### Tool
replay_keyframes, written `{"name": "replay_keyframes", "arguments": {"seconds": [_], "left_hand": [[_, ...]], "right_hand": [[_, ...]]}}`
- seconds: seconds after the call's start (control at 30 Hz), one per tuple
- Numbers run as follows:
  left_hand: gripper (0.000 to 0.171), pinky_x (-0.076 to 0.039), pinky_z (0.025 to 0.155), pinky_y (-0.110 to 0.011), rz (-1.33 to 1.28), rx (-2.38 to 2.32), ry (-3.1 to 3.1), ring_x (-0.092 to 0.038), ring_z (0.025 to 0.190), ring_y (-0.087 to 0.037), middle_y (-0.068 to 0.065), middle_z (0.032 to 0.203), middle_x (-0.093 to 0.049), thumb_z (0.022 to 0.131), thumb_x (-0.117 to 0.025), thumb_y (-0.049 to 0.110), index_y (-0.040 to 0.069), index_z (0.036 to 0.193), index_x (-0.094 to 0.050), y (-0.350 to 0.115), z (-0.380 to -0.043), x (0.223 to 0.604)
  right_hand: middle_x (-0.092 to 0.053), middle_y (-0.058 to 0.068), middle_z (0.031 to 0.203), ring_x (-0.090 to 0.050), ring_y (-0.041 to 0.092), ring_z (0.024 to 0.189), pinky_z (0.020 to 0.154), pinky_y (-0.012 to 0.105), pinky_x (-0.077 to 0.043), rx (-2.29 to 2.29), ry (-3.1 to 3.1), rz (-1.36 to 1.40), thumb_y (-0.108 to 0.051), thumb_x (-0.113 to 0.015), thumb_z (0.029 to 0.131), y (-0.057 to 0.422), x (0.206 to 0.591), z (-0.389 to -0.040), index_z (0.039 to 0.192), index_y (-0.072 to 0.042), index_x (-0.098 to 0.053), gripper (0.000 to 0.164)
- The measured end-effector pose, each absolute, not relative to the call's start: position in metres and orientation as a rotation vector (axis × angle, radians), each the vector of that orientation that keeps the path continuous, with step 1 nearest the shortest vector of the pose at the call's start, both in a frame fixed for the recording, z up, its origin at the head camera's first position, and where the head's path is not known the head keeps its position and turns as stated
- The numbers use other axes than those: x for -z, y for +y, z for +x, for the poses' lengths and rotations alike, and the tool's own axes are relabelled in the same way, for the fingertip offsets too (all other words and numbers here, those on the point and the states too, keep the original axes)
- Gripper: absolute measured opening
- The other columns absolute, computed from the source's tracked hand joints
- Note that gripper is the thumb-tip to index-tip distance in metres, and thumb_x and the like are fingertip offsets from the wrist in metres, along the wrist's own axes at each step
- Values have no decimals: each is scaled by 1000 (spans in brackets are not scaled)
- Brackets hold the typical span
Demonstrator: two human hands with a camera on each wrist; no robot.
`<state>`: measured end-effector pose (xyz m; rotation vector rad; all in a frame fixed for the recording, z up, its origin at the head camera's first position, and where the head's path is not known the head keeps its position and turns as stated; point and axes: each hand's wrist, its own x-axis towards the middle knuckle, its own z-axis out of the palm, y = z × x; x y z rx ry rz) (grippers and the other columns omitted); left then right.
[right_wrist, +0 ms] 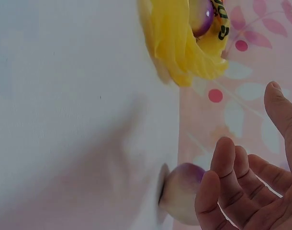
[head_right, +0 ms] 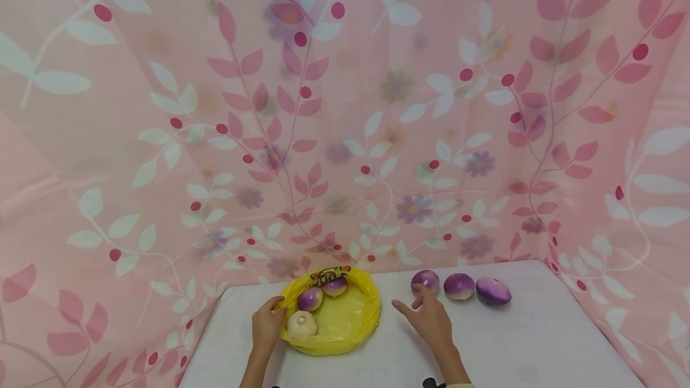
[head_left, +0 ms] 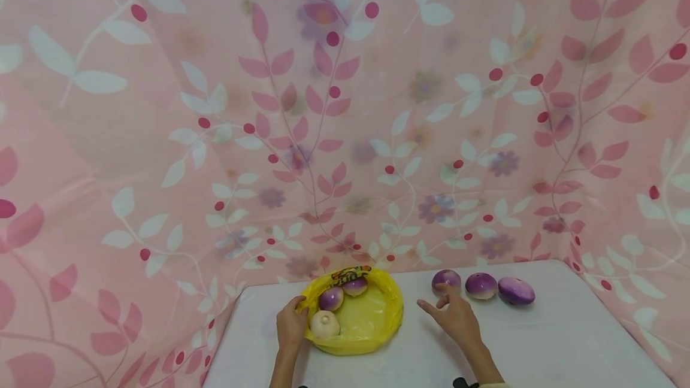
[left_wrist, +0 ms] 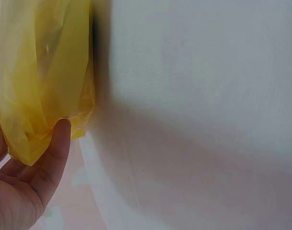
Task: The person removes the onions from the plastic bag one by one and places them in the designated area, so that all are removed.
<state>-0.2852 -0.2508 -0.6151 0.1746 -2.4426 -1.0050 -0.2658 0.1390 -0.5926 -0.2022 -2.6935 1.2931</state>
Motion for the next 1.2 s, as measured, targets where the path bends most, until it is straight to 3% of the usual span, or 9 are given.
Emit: {"name": "replay_keyframes", "arguments": {"seconds": [0.4, 1.2], "left_hand": [[23, -53, 85, -52, 174, 1016, -2423, -67, 98, -39, -19, 101, -72, 80, -75, -5, 0, 103, -73, -250, -287, 615], [23, -53, 86, -53, 175, 1014, -2449, -66, 101, -39, -19, 104, -71, 82, -74, -4, -1, 105, -72, -251, -286, 617]], "right_hand": [[-61, -2, 85, -51, 14, 53, 48, 29, -43, -1340, -2691, -154, -59, -78, 74, 113, 594, -265, 130, -11, -58, 76], [-57, -5, 80, -49, 13, 59, 50, 28, -42, -1373, -2748, 39, -60, -78, 74, 62, 592, -272, 127, -13, -58, 73]]}}
